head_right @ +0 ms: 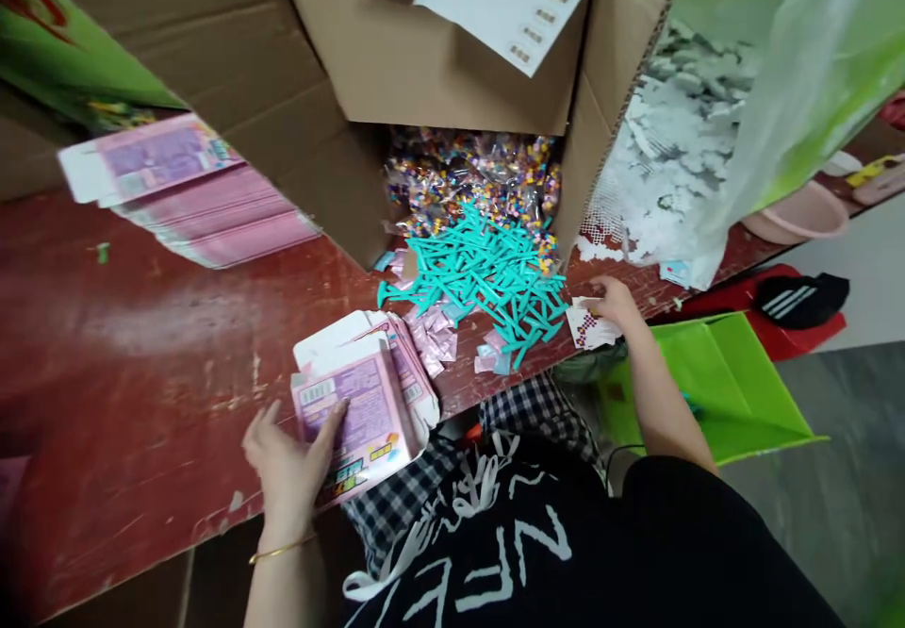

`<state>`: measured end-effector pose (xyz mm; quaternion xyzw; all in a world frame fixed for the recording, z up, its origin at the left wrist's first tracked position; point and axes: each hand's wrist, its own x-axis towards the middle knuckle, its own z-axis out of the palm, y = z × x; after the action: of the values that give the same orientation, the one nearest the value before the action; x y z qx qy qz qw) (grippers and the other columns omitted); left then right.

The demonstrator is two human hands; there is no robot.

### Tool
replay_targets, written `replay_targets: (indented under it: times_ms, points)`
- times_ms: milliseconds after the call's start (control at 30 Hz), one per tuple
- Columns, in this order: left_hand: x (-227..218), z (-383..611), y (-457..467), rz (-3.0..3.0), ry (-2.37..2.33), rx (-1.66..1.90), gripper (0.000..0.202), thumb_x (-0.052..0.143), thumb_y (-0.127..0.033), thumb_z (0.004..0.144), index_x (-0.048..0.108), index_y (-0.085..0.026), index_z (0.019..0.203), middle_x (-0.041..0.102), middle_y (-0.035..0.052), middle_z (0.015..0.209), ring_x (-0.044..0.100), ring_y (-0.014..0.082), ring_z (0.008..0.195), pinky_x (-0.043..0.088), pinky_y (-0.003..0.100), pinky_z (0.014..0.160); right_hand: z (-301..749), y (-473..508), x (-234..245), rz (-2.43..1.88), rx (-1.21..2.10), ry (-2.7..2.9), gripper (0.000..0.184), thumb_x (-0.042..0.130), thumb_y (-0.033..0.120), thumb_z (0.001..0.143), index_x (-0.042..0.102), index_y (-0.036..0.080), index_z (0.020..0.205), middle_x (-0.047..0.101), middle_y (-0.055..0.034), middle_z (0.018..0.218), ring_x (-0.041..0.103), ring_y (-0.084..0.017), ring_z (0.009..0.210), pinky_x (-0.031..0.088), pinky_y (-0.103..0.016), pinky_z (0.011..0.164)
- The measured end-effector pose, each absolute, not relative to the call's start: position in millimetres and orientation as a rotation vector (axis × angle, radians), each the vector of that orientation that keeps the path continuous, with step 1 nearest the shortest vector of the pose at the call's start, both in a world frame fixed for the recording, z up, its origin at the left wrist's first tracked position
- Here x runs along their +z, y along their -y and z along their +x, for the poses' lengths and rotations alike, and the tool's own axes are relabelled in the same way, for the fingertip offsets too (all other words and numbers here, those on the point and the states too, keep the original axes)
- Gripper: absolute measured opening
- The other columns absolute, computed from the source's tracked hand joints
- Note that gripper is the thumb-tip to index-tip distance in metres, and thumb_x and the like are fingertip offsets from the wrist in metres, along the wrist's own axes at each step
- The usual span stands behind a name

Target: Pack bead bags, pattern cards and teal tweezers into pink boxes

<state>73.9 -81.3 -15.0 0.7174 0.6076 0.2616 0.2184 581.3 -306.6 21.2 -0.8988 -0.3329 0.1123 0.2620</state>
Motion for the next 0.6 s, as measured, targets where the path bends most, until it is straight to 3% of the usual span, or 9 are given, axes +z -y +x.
replay_targets:
  times_ms: [67, 100, 233, 367, 467, 600]
  points:
    - [-1.4, 81.2, 78.6, 2.073, -1.613, 0.831, 0.088, 0.067, -0.062, 0.078, 0.046, -0.005, 0.142, 0.043, 0.0277, 0.148, 0.036, 0.0404, 0.143, 0.028, 0.058, 0.118, 607.4, 319.4, 19.6, -2.591, 0.418, 1.081, 0.056, 0.090, 0.035, 0.046, 0.074, 0.014, 0.096, 0.073, -0.0140, 0.103, 0.066, -0.028, 0.097, 0.053, -0.036, 0.085]
    - [7.6, 87.0, 76.2, 2.118, -1.555, 0.879, 0.081, 0.065, -0.060, 0.081, 0.049, -0.007, 0.140, 0.047, 0.0264, 0.145, 0.041, 0.0389, 0.140, 0.030, 0.057, 0.118, 617.4, 320.9, 18.7, -2.641, 0.469, 1.162, 0.053, 0.090, 0.036, 0.044, 0.074, 0.015, 0.090, 0.074, -0.0127, 0.099, 0.066, -0.027, 0.094, 0.052, -0.035, 0.082]
    - [44.4, 132.2, 55.6, 2.241, -1.283, 0.994, 0.052, 0.063, -0.049, 0.087, 0.060, -0.014, 0.124, 0.060, 0.0177, 0.134, 0.051, 0.0322, 0.131, 0.034, 0.051, 0.115, 639.4, 314.8, 17.7, -2.665, 0.570, 1.222, 0.031, 0.077, 0.047, 0.059, 0.065, 0.019, 0.065, 0.070, -0.0063, 0.069, 0.062, -0.020, 0.064, 0.045, -0.029, 0.061]
    - [57.8, 220.0, 6.2, 2.135, -0.969, 0.926, 0.034, 0.062, -0.043, 0.089, 0.065, -0.018, 0.112, 0.067, 0.0118, 0.120, 0.060, 0.0261, 0.117, 0.042, 0.042, 0.108, 641.3, 320.1, 30.8, -2.466, 0.537, 1.252, 0.042, 0.063, 0.063, 0.068, 0.067, 0.022, 0.061, 0.072, -0.0100, 0.068, 0.064, -0.025, 0.063, 0.048, -0.036, 0.064]
    - [53.2, 300.2, -42.8, 1.930, -0.993, 0.780, 0.039, 0.070, -0.037, 0.084, 0.063, -0.011, 0.112, 0.065, 0.0181, 0.118, 0.061, 0.0287, 0.112, 0.044, 0.042, 0.103, 631.0, 341.5, 49.9, -2.331, 0.433, 1.150, 0.046, 0.059, 0.069, 0.070, 0.073, 0.025, 0.071, 0.077, -0.0110, 0.082, 0.070, -0.030, 0.076, 0.054, -0.043, 0.075]
    - [51.8, 388.4, -75.1, 1.669, -1.223, 0.939, 0.078, 0.087, -0.032, 0.069, 0.047, -0.002, 0.129, 0.048, 0.0302, 0.136, 0.047, 0.0356, 0.131, 0.033, 0.047, 0.112, 600.0, 375.4, 66.2, -2.256, 0.249, 0.751, 0.044, 0.068, 0.066, 0.065, 0.076, 0.027, 0.083, 0.078, -0.0098, 0.089, 0.072, -0.033, 0.080, 0.058, -0.048, 0.079]
